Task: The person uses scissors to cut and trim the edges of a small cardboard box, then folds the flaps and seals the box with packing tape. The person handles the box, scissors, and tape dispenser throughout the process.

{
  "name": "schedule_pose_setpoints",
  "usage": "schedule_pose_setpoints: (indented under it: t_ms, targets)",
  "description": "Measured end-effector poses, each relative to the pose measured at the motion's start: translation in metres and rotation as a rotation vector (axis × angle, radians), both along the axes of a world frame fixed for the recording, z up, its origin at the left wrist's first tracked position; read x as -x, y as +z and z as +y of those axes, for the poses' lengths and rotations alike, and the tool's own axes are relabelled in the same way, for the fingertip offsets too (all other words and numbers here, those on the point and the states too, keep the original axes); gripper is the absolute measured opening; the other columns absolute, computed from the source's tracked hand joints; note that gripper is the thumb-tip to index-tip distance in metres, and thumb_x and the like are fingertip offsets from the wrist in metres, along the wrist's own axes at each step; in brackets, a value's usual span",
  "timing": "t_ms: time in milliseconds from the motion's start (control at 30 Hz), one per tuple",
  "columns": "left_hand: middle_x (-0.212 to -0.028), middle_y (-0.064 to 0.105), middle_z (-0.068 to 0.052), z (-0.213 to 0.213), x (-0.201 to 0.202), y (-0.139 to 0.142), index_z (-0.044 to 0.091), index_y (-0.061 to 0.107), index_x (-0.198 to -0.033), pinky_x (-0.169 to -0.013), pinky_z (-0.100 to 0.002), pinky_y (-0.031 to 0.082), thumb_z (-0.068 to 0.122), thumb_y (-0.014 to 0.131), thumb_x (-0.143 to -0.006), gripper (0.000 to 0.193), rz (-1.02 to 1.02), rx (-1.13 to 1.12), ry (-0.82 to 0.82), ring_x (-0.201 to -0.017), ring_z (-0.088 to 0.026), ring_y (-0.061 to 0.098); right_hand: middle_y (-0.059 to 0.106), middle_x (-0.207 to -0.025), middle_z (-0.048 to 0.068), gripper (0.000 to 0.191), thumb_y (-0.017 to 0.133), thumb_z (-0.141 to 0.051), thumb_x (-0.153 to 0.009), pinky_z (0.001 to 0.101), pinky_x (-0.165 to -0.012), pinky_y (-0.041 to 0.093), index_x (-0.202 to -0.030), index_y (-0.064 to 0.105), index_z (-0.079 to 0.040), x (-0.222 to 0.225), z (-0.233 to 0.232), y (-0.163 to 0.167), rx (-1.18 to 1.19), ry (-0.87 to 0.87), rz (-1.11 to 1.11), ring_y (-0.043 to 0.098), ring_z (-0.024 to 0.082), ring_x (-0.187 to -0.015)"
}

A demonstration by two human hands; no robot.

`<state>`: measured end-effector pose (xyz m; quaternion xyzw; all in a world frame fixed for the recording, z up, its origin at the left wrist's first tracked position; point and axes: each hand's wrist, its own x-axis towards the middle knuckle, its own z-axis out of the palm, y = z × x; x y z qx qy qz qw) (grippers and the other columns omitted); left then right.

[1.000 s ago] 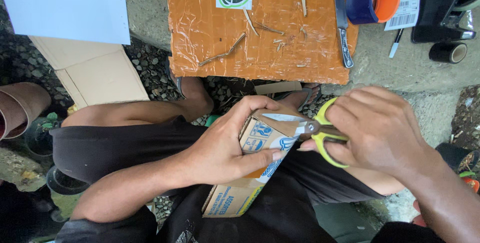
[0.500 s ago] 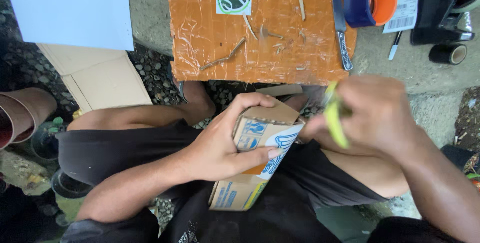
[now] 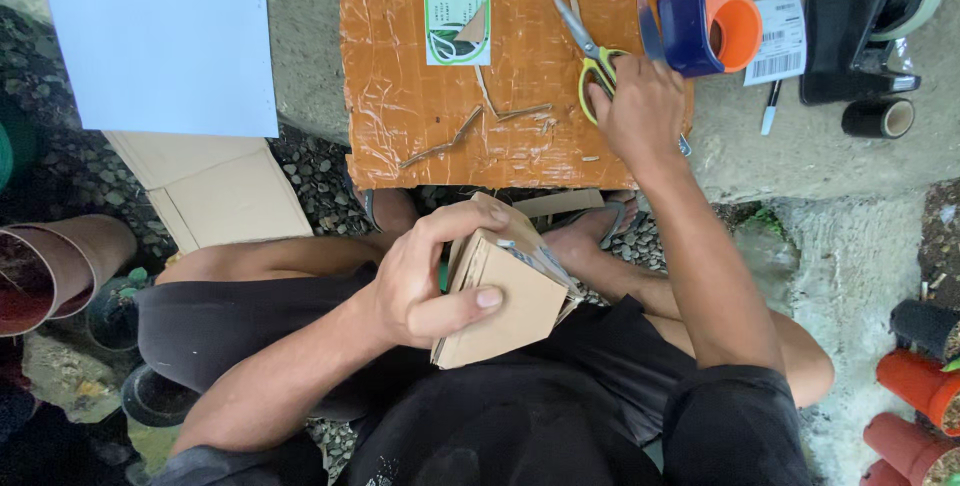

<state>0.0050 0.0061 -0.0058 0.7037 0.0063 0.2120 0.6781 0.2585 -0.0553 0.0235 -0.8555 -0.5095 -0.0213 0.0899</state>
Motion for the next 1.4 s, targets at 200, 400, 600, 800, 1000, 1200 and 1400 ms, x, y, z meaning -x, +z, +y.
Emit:
schedule_pose_setpoints:
  t_ms: [200, 400, 600, 800, 1000, 1200, 1400]
  targets:
    - [-0.137, 0.049, -0.025, 0.006, -0.004, -0.001, 0.019, 0.041, -0.142, -0.100, -0.044, 0.058, 0.017, 0.085, -0.093, 0.066, -0.218, -0.324, 0.090, -0.126, -0.039, 0.061, 0.068, -0.097, 0.015, 0.032, 0.083, -0.020, -0.100, 0.0491, -0.084, 0.050, -0.113, 0.061, -0.001, -0.002, -0.032, -0.012, -0.201, 0.001, 0.293, 0.068, 0.036, -0.090]
    - [-0.139, 0.050, -0.026, 0.004, -0.011, 0.004, 0.018, 0.041, -0.142, -0.088, -0.036, 0.062, 0.018, 0.091, -0.091, 0.072, -0.075, -0.039, -0.051, -0.118, -0.031, 0.070, 0.065, -0.099, 0.017, 0.043, 0.082, -0.030, -0.084, 0.0506, -0.102, 0.053, -0.108, 0.059, -0.002, 0.005, -0.096, 0.014, -0.263, 0.211, 0.289, 0.066, 0.040, -0.098]
    - [-0.129, 0.056, -0.024, -0.004, -0.013, 0.012, 0.015, 0.039, -0.140, -0.093, -0.044, 0.058, 0.016, 0.090, -0.084, 0.076, -0.066, -0.077, -0.027, -0.120, -0.037, 0.064, 0.064, -0.083, 0.012, 0.061, 0.081, -0.057, -0.074, 0.0512, -0.101, 0.052, -0.091, 0.060, -0.002, 0.014, -0.132, 0.081, -0.071, 0.443, 0.094, 0.065, 0.029, -0.082]
    - [-0.128, 0.056, -0.023, -0.003, -0.013, 0.015, 0.014, 0.038, -0.140, -0.094, -0.046, 0.058, 0.017, 0.086, -0.086, 0.072, -0.063, -0.091, -0.096, -0.121, -0.039, 0.064, 0.067, -0.082, 0.006, 0.051, 0.073, -0.056, -0.076, 0.0466, -0.100, 0.052, -0.085, 0.070, -0.006, 0.018, -0.138, 0.109, 0.152, 0.487, 0.014, 0.067, 0.023, -0.082]
    - [-0.129, 0.056, -0.023, 0.001, -0.008, 0.012, 0.014, 0.041, -0.139, -0.094, -0.046, 0.058, 0.021, 0.085, -0.086, 0.069, -0.063, -0.128, -0.118, -0.121, -0.039, 0.064, 0.066, -0.081, 0.003, 0.052, 0.069, -0.059, -0.074, 0.0436, -0.096, 0.052, -0.084, 0.071, -0.009, 0.020, -0.129, 0.110, 0.150, 0.525, 0.056, 0.066, 0.021, -0.081]
    - [-0.133, 0.055, -0.022, 0.002, -0.007, 0.010, 0.016, 0.042, -0.142, -0.097, -0.043, 0.059, 0.022, 0.085, -0.090, 0.068, -0.058, -0.102, -0.142, -0.120, -0.037, 0.065, 0.066, -0.079, 0.003, 0.052, 0.068, -0.060, -0.074, 0.0441, -0.093, 0.054, -0.081, 0.070, -0.009, 0.023, -0.127, 0.114, 0.195, 0.530, -0.001, 0.067, 0.021, -0.080]
    - [-0.131, 0.055, -0.023, -0.001, -0.006, 0.013, 0.015, 0.043, -0.142, -0.095, -0.042, 0.059, 0.023, 0.084, -0.088, 0.068, -0.014, -0.059, -0.139, -0.122, -0.037, 0.066, 0.066, -0.079, 0.006, 0.054, 0.066, -0.062, -0.079, 0.0436, -0.091, 0.056, -0.080, 0.070, -0.008, 0.025, -0.125, 0.115, 0.195, 0.537, -0.041, 0.067, 0.022, -0.079]
